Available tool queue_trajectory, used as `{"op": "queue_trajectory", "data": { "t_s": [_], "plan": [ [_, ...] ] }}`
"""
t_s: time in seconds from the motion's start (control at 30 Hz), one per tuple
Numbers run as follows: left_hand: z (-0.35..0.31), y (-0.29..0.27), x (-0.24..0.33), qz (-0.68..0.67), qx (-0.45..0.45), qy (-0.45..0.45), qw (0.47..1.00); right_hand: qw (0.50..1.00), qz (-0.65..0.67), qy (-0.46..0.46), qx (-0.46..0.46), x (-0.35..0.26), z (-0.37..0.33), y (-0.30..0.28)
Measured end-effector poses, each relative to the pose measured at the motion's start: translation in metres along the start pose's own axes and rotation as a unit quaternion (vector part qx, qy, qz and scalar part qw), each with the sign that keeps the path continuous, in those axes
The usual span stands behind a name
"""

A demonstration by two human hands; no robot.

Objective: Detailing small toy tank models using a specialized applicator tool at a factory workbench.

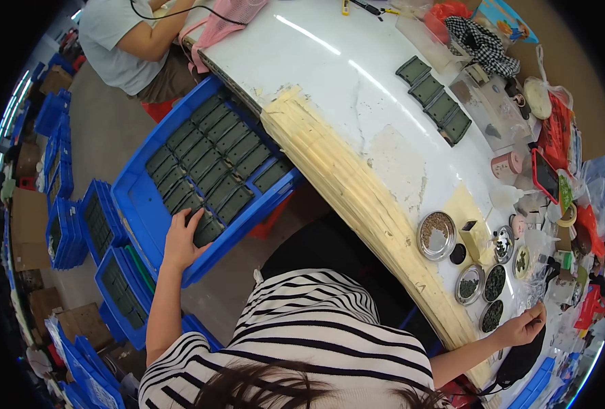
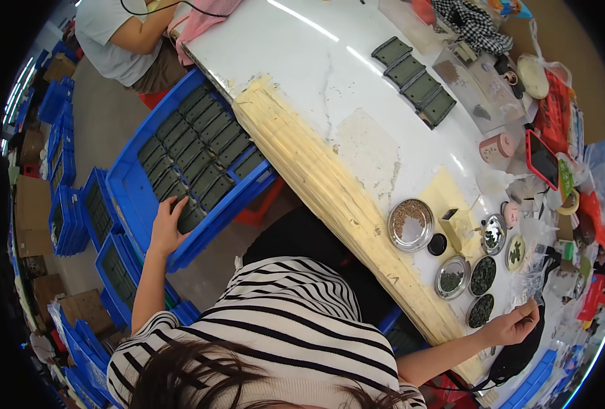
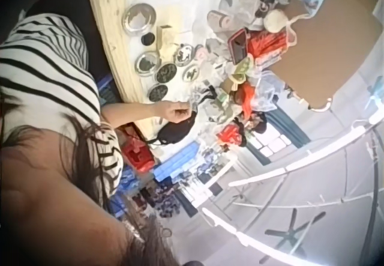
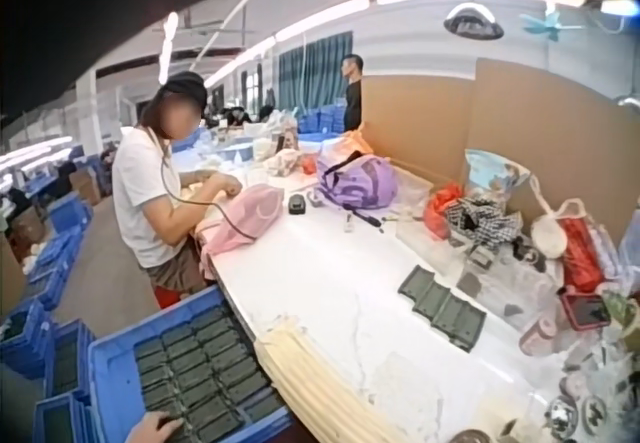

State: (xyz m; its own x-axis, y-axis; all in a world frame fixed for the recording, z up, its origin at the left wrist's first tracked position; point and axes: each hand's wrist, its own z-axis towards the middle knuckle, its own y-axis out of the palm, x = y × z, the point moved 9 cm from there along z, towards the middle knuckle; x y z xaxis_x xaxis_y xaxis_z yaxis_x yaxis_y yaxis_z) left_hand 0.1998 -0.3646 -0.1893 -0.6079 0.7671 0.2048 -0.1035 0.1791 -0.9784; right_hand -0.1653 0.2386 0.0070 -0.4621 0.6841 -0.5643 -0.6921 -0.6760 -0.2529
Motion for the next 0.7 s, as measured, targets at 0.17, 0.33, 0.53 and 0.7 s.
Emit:
{"op": "queue_trajectory", "data": {
  "t_s": [0.17, 0.33, 0.53, 0.7],
  "plan": [
    [0.007, -0.006, -0.002, -0.051, -0.043, -0.063, 0.996, 1.0, 0.02, 0.006, -0.008, 0.01, 0.0, -0.004],
    [0.007, -0.02, -0.018, -0.122, -0.026, -0.074, 0.989, 0.999, 0.025, 0.018, -0.016, 0.015, 0.0, -0.004],
    [0.006, -0.029, -0.045, -0.289, -0.06, -0.175, 0.939, 0.999, 0.022, 0.024, -0.013, 0.016, 0.001, -0.005],
    [-0.004, -0.041, -0.079, -0.355, -0.062, -0.199, 0.912, 1.0, 0.019, 0.008, -0.019, 0.02, 0.001, -0.004]
  ]
}}
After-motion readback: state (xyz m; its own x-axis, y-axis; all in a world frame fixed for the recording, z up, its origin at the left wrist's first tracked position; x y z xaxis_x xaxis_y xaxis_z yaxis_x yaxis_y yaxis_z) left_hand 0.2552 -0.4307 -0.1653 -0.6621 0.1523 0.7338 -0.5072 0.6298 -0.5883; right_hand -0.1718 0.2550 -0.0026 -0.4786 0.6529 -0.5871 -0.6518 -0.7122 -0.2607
